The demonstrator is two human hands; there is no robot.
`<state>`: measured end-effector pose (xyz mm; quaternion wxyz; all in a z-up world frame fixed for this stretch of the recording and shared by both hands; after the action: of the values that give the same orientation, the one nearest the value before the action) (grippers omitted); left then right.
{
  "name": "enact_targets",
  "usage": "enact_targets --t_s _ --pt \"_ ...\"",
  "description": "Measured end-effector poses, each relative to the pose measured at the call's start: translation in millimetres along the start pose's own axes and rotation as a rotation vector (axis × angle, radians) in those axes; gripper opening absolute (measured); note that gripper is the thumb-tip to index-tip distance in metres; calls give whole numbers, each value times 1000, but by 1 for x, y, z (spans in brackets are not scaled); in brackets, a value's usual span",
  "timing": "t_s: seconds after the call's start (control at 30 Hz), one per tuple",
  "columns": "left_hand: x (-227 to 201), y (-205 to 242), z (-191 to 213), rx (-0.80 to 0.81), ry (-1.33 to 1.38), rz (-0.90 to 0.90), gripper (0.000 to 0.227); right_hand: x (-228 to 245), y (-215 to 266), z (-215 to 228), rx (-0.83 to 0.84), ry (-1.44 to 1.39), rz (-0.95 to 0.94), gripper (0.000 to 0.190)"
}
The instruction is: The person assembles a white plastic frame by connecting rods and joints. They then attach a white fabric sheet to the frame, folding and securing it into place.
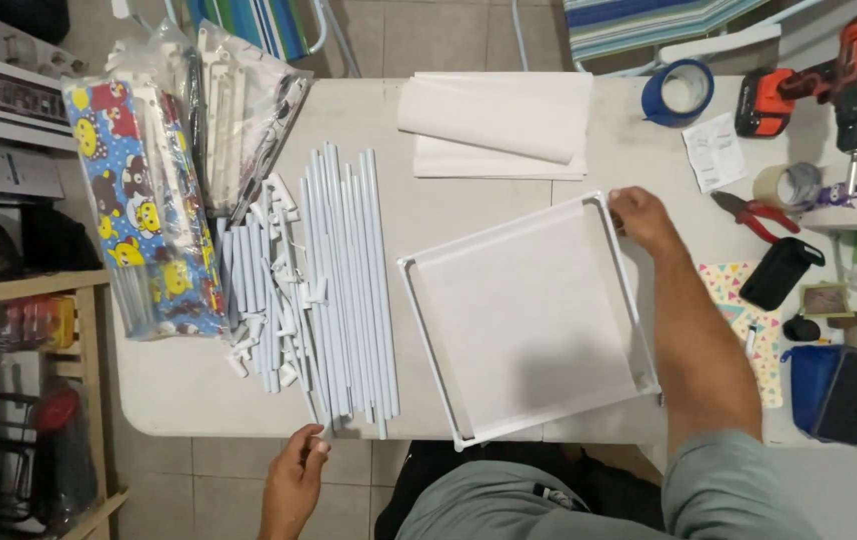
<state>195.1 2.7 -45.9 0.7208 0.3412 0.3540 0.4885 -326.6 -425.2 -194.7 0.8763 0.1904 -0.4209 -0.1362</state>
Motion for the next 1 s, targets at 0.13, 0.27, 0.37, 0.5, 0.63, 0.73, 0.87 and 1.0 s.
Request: enact_targets --t_s 0.13,0.27,0.37,0.5,0.63,0.73,0.87,1.0 --pt "-8 16 -6 -17 -54 -92 41 0 36 -12 115 -365 28 35" --pt "-24 57 -13 -81 -53 -150 45 74 105 18 60 -401 177 44" --pt "-44 101 -25 -120 39 -272 42 131 175 43 111 -466 268 31" --pt "-60 153 -60 -320 16 -575 32 159 276 50 285 -438 398 28" --pt "-89 218 -104 -605 113 -1203 27 151 386 27 649 -83 873 32" --pt "-102 267 -113 -608 71 -1411 21 155 448 24 741 -57 1196 30" --pt "-82 303 -119 -541 -26 -1542 25 143 485 26 639 -248 1418 13" --pt "-55 313 -126 -597 28 -1604 44 134 513 30 716 -306 1386 12"
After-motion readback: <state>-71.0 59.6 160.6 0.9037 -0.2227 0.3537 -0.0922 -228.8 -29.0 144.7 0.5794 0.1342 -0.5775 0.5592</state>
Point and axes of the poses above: each hand's wrist, its own y-axis away from the middle knuckle, its own z-axis out of the back of the hand, x = y × z, the point moved 2 cm from there along -y, towards the middle knuckle, and after that the axes turned 8 degrees about z, right-handed, at the moved point
